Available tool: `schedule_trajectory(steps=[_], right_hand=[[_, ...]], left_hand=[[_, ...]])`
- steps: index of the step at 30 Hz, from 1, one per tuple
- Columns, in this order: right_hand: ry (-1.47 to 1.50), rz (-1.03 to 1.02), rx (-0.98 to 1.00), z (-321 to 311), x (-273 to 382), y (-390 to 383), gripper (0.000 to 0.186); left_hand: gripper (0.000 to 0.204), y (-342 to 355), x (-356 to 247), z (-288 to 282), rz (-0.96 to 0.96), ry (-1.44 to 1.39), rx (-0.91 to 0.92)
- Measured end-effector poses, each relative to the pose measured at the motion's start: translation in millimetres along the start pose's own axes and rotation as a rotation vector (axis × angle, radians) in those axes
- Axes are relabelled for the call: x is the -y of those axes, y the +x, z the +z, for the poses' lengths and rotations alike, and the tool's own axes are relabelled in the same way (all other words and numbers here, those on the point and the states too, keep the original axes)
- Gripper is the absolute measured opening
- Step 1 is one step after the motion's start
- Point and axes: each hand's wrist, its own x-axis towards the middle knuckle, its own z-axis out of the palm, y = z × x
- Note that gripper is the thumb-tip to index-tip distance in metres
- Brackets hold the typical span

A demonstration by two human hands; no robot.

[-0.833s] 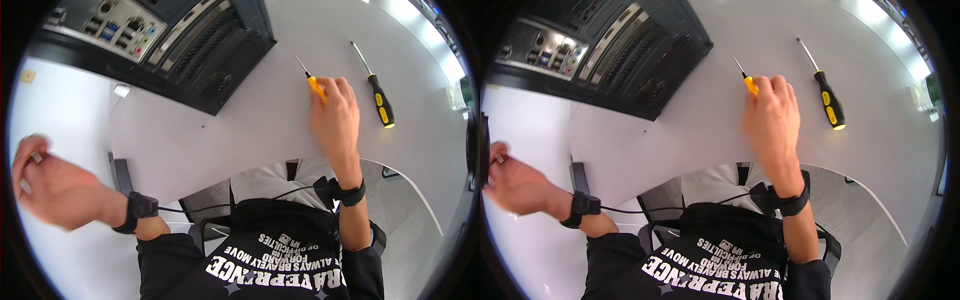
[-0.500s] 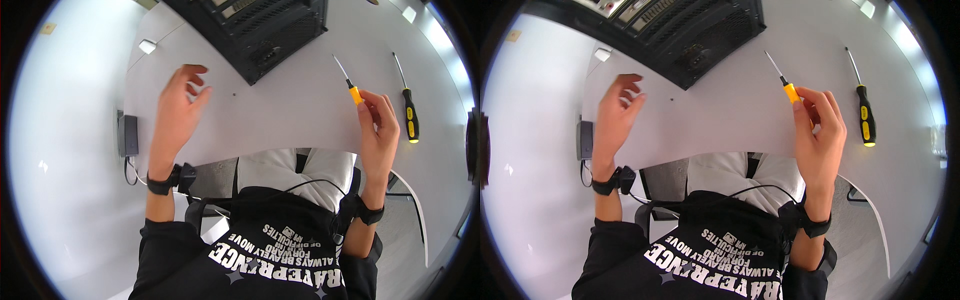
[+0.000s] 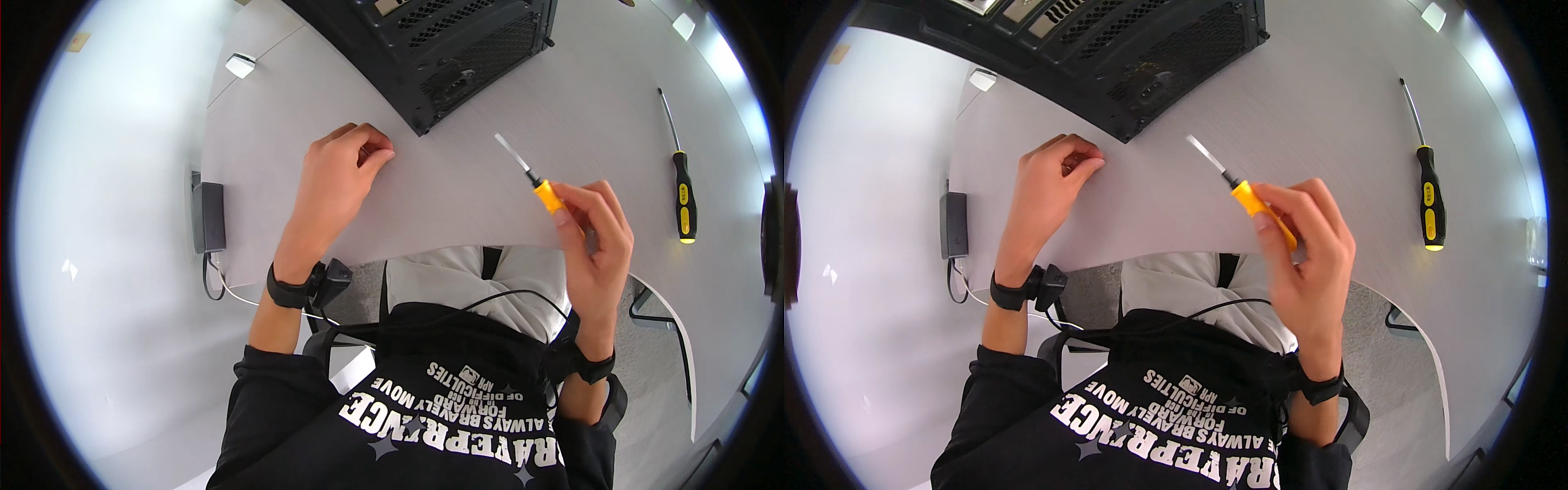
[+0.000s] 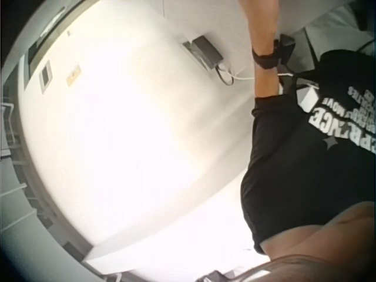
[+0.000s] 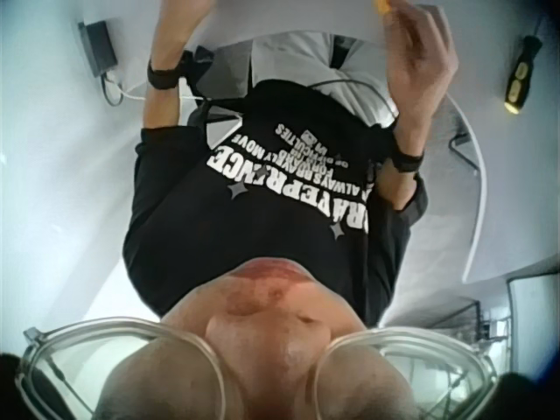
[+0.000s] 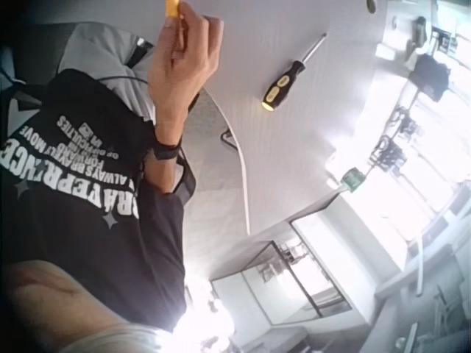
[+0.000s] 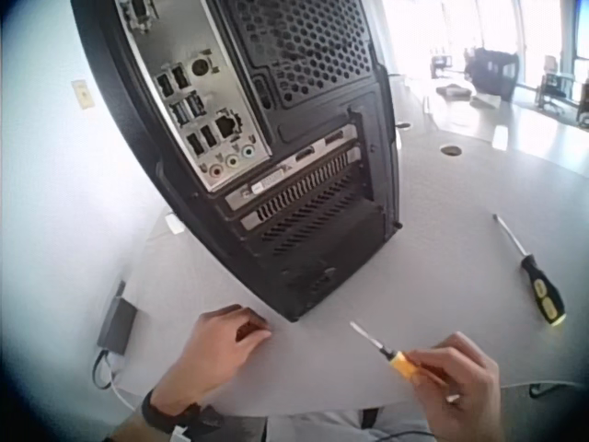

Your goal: The person uses a screwdriver to remove and replace a screw on the back panel of a computer case.

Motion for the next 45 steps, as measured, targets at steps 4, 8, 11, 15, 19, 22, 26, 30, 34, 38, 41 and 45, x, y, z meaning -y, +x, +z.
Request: schedule_trajectory(steps=[4,8,11,15,19,22,26,30,34,38,41,45], right_hand=[[0.126,-0.089,0.033,0.2,7.7,-14.0,0.024],[0.176,-0.135,0.03,2.8,22.9,-30.1,0.029],[0.169,-0.178,0.014,8.2,26.7,-42.5,0.03],[0.144,-0.259,-0.021,13.0,30.5,-52.2,0.031],[0.124,-0.275,-0.026,18.4,26.3,-59.6,0.031],[0.11,-0.275,-0.026,20.8,23.5,-62.5,0.031],[0.102,-0.273,-0.016,22.3,19.3,-61.9,0.031],[0.093,-0.27,-0.016,22.6,14.5,-64.2,0.03],[0.097,-0.256,-0.015,22.6,11.5,-64.3,0.029],[0.13,-0.187,0.014,22.6,11.3,-63.4,0.024],[0.128,-0.117,0.037,21.5,13.8,-63.8,0.021],[0.109,-0.069,0.128,21.1,10.8,-64.1,0.024]], left_hand=[[0.008,-23.4,-14.3,-6.0,-0.025,-0.302,0.076],[0.011,-49.3,-34.8,-7.0,-0.009,-0.697,0.095],[0.014,-63.7,-33.6,0.7,-0.015,-0.966,0.108],[0.014,-76.5,-28.2,7.6,-0.084,-1.267,0.187],[0.015,-84.4,-23.2,12.1,-0.116,-1.362,0.208],[0.016,-86.5,-21.5,17.4,-0.098,-1.329,0.218],[0.017,-88.2,-19.1,19.7,-0.094,-1.398,0.232],[0.017,-88.4,-17.0,24.4,-0.083,-1.378,0.229],[0.015,-89.8,-19.3,25.4,-0.076,-1.325,0.183],[0.015,-90.7,-24.7,28.4,-0.076,-1.154,0.097],[0.014,-89.6,-24.6,28.3,-0.009,-1.052,0.064],[0.012,-89.7,-26.4,30.5,0.003,-1.0,0.071]])
